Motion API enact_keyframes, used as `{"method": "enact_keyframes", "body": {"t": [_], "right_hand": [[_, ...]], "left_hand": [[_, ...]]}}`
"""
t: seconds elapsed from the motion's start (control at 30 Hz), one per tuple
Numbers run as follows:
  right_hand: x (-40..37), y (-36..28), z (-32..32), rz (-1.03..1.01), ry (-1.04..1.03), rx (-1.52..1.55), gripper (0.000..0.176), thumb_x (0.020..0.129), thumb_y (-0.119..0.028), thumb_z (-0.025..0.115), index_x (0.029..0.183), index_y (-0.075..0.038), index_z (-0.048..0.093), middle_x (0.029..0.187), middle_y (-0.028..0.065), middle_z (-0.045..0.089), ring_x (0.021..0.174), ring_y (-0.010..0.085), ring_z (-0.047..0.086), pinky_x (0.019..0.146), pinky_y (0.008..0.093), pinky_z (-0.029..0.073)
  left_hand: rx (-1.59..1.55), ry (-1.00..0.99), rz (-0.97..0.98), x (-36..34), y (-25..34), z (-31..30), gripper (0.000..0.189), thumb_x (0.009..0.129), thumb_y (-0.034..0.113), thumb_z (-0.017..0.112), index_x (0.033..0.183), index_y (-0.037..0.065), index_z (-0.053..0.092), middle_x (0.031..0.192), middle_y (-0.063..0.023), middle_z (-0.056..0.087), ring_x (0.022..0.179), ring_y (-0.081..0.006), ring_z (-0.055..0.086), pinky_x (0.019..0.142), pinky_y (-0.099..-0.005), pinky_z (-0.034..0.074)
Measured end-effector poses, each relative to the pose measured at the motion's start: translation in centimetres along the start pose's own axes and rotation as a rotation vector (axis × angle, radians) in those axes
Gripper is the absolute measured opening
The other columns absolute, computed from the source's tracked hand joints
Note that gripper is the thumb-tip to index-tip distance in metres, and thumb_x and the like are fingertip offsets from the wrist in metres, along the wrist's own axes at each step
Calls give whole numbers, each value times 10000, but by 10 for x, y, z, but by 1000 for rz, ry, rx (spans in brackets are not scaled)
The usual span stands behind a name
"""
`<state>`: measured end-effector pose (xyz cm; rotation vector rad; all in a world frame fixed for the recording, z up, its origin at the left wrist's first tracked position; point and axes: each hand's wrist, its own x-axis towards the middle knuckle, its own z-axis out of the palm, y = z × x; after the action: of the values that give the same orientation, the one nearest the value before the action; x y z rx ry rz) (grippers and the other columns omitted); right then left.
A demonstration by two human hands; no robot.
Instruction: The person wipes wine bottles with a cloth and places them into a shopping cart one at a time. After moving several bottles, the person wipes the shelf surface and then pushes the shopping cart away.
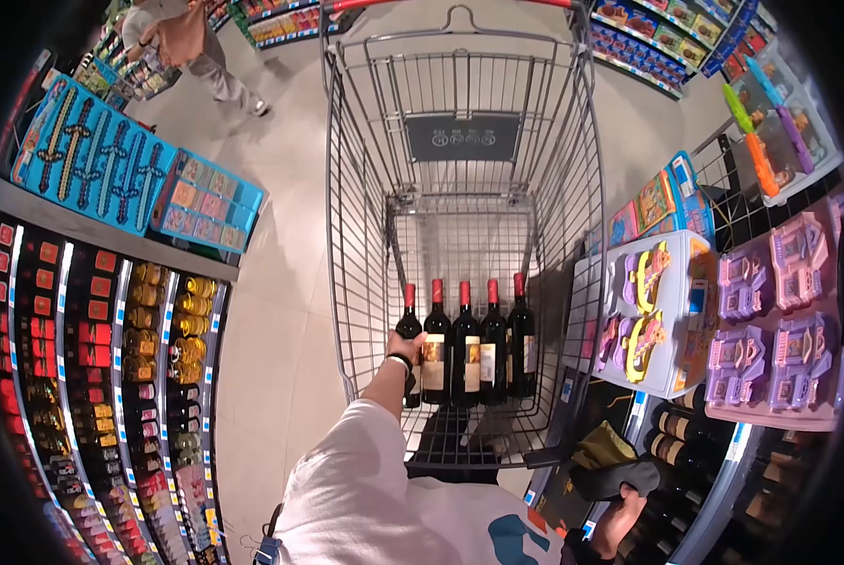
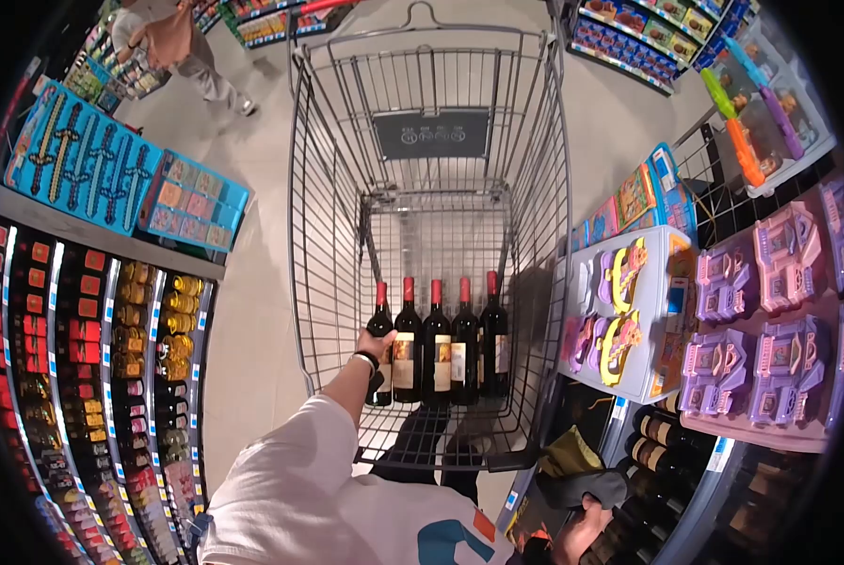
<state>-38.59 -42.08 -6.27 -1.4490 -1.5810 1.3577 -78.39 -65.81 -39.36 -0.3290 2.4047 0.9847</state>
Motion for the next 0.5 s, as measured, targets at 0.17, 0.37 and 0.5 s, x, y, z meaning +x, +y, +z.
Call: {"method": "enact_keyframes", "body": {"t": [0.17, 0.37, 0.5], "right_hand": [[3, -5, 1, 29, -33, 144, 205, 839, -90, 445, 1009, -2, 519, 979, 44, 518, 934, 152, 485, 903, 294, 354], [-3, -7, -2, -87, 26, -21, 248, 828, -45, 451, 1056, 31, 514, 1004, 55, 512, 953, 175, 480, 901, 300, 358], [-8, -20, -5, -271, 59, -315, 263, 844, -58, 458, 1072, 62, 514, 1035, 84, 522, 984, 199, 486, 916, 312, 360]], "left_hand": [[34, 39, -17, -14, 10, -5, 698, 706, 348, 810, 1134, -88, 472, 1081, -279, 607, 1034, -401, 595, 905, -413, 463], [216, 158, 34, -37, 28, -5, 668, 712, 322, 808, 1124, -70, 459, 1104, -270, 583, 1057, -412, 570, 908, -436, 466], [269, 213, 119, -53, 39, -8, 671, 695, 332, 812, 1112, -54, 455, 1103, -266, 563, 1051, -414, 558, 907, -440, 464]]}}
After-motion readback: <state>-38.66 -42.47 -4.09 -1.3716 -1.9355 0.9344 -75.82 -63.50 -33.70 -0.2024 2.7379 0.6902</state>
